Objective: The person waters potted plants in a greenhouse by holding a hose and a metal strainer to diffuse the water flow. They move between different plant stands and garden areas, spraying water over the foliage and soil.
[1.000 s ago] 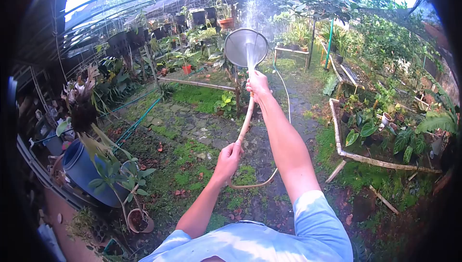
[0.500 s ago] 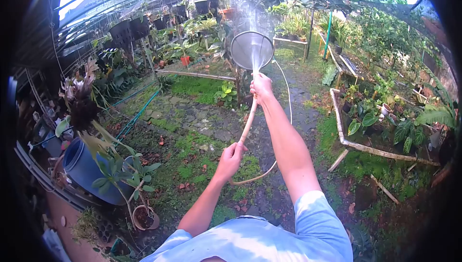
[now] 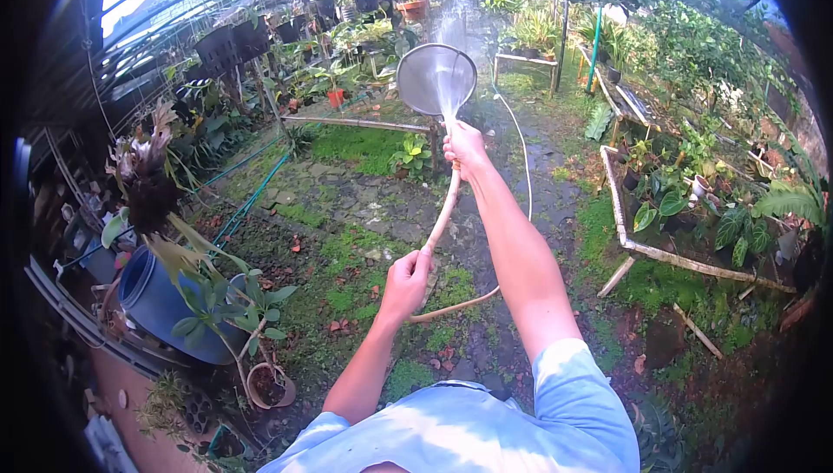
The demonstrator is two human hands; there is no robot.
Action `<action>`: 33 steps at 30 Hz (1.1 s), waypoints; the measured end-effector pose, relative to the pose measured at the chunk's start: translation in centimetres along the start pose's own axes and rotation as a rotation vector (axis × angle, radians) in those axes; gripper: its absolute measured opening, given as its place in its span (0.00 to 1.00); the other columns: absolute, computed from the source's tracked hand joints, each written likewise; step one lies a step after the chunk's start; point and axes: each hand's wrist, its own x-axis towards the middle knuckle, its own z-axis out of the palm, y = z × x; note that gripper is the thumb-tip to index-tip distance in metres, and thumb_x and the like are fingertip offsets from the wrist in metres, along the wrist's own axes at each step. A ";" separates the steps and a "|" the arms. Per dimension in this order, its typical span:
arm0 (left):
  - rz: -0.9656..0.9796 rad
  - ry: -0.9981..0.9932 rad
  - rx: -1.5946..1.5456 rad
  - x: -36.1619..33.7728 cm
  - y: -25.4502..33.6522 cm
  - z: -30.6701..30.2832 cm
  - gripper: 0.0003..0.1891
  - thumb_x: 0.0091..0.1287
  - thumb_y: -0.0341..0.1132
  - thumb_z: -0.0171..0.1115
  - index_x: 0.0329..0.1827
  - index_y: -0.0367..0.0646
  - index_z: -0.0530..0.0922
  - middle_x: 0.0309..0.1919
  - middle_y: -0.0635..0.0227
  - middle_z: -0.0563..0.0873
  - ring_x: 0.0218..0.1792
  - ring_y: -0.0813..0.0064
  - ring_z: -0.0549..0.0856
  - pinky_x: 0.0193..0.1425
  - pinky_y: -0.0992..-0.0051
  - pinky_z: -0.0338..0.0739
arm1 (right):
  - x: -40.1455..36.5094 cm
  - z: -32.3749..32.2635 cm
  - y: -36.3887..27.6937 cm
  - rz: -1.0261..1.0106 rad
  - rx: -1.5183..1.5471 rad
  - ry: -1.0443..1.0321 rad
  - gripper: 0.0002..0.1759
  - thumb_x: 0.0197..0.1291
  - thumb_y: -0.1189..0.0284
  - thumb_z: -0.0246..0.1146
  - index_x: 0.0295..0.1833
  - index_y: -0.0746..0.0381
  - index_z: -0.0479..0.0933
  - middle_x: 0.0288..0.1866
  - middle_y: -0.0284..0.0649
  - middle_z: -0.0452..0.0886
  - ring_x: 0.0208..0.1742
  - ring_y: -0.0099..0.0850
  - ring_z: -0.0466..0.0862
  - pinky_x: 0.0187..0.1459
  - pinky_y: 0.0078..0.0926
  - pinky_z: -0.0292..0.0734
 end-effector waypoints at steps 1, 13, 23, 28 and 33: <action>0.002 0.021 0.000 -0.1 -0.3 0.0 0.21 0.76 0.45 0.53 0.28 0.36 0.76 0.14 0.74 0.69 0.18 0.84 0.66 0.22 0.73 0.59 | -0.3 0.8 -0.1 -0.006 -0.028 -0.029 0.12 0.73 0.65 0.55 0.50 0.63 0.75 0.25 0.31 0.69 0.18 0.16 0.67 0.15 0.15 0.60; -0.038 0.181 0.002 -1.8 -1.1 -4.4 0.22 0.78 0.46 0.50 0.27 0.40 0.76 0.16 0.80 0.67 0.20 0.87 0.64 0.23 0.77 0.56 | -0.9 8.6 2.3 -0.005 0.013 -0.099 0.11 0.73 0.66 0.54 0.48 0.63 0.76 0.25 0.30 0.69 0.18 0.16 0.68 0.16 0.15 0.62; -0.051 0.174 0.026 -2.9 -1.3 -5.4 0.21 0.77 0.45 0.51 0.30 0.37 0.77 0.16 0.75 0.71 0.19 0.85 0.68 0.22 0.74 0.60 | -1.7 9.1 3.4 0.018 -0.023 -0.102 0.11 0.73 0.69 0.51 0.51 0.63 0.74 0.26 0.31 0.69 0.18 0.16 0.67 0.16 0.16 0.62; -0.049 0.196 -0.017 -3.1 -1.2 -5.5 0.22 0.77 0.46 0.51 0.28 0.39 0.76 0.16 0.79 0.69 0.20 0.87 0.66 0.23 0.76 0.58 | -2.3 10.1 3.0 -0.013 -0.029 -0.102 0.10 0.73 0.69 0.52 0.49 0.63 0.75 0.26 0.31 0.69 0.19 0.16 0.67 0.16 0.15 0.62; -0.066 0.210 0.000 -3.1 -1.0 -6.9 0.23 0.77 0.47 0.50 0.26 0.40 0.74 0.16 0.80 0.68 0.19 0.87 0.65 0.22 0.76 0.56 | -1.8 10.5 3.8 0.027 0.005 -0.112 0.10 0.73 0.69 0.52 0.49 0.63 0.75 0.27 0.32 0.69 0.19 0.17 0.68 0.15 0.15 0.62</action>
